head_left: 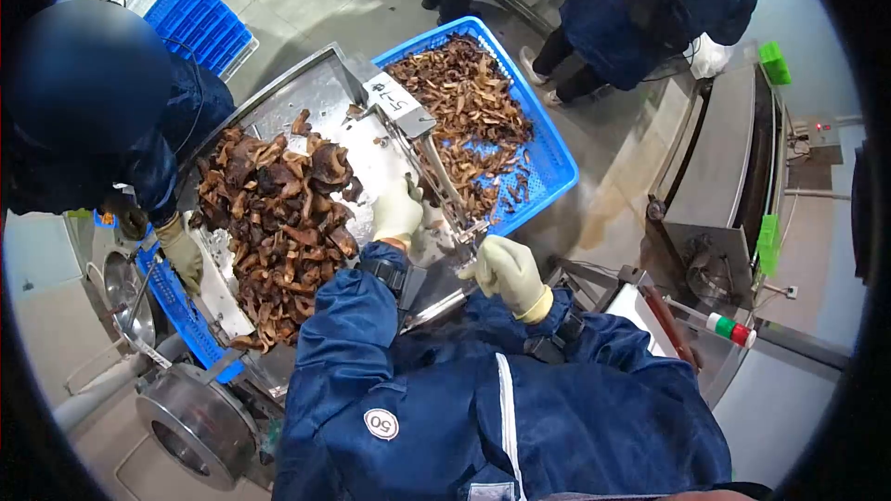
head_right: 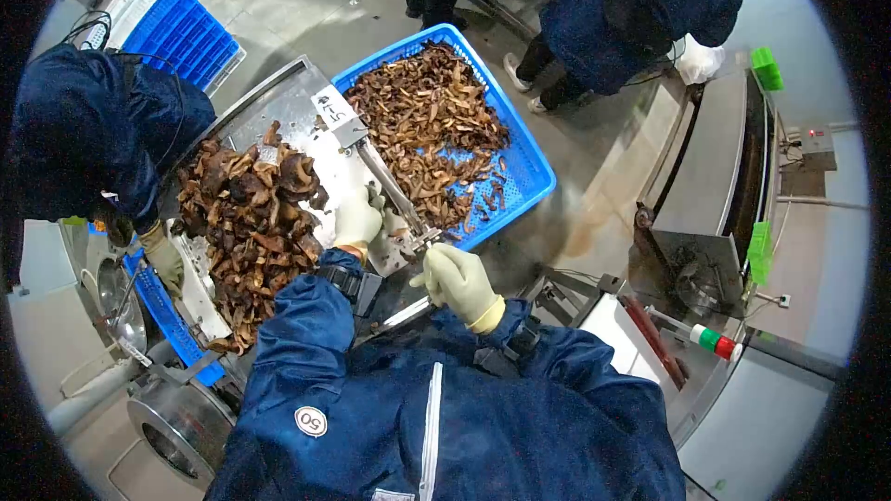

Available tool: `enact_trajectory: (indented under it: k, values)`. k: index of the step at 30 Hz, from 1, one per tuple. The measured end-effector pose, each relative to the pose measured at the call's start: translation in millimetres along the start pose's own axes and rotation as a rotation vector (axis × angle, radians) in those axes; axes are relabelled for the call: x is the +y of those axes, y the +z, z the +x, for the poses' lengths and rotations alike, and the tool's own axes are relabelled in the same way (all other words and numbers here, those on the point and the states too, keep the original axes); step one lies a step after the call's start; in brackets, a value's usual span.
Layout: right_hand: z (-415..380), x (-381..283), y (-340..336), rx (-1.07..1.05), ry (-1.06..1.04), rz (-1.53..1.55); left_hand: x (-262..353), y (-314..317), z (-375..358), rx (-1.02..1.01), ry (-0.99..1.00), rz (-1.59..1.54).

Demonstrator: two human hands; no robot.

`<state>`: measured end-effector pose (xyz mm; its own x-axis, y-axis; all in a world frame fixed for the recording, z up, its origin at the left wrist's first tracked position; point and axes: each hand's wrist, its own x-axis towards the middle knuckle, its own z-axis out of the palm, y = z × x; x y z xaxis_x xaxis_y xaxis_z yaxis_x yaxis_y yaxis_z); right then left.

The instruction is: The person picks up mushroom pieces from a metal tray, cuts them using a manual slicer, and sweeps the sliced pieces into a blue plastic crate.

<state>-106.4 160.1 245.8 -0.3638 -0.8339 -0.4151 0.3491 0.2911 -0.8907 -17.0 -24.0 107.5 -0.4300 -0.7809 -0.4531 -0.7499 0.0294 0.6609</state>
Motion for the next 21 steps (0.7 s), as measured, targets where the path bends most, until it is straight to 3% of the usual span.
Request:
enact_trajectory:
  k: [1, 4, 5, 8, 9, 12, 13, 16, 20, 21]
  values:
    - [-1, 6, -1, -0.026, -0.047, 0.039, -13, 10, 2, 0.143, 0.206, -0.057]
    - [1, 90, -30, -0.110, -0.175, -0.048, -27, 22, 7, 0.203, 0.280, -0.012]
    - [0, 108, -35, -0.036, 0.067, -0.070, -14, 12, 3, 0.056, 0.102, -0.032]
    - [1, 104, -38, -0.071, 0.042, -0.103, -9, 7, -3, 0.180, 0.199, -0.013]
    - [-1, 75, -31, -0.075, 0.075, -0.105, -20, 14, 10, 0.020, 0.054, -0.044]
    - [3, 18, -11, -0.068, -0.003, 0.063, -14, -2, 6, -0.101, 0.009, -0.178]
    - [3, -3, -2, -0.048, -0.020, 0.061, -13, -2, 0, -0.082, -0.003, -0.398]
    - [3, -5, 0, -0.022, 0.063, 0.032, -17, 3, 1, 0.363, 0.485, 0.024]
    - [2, 86, -30, -0.137, -0.160, 0.004, -26, 10, 6, -0.074, 0.059, -0.192]
    - [-1, 99, -35, -0.087, -0.018, -0.059, -35, 15, 12, -0.023, 0.199, -0.082]
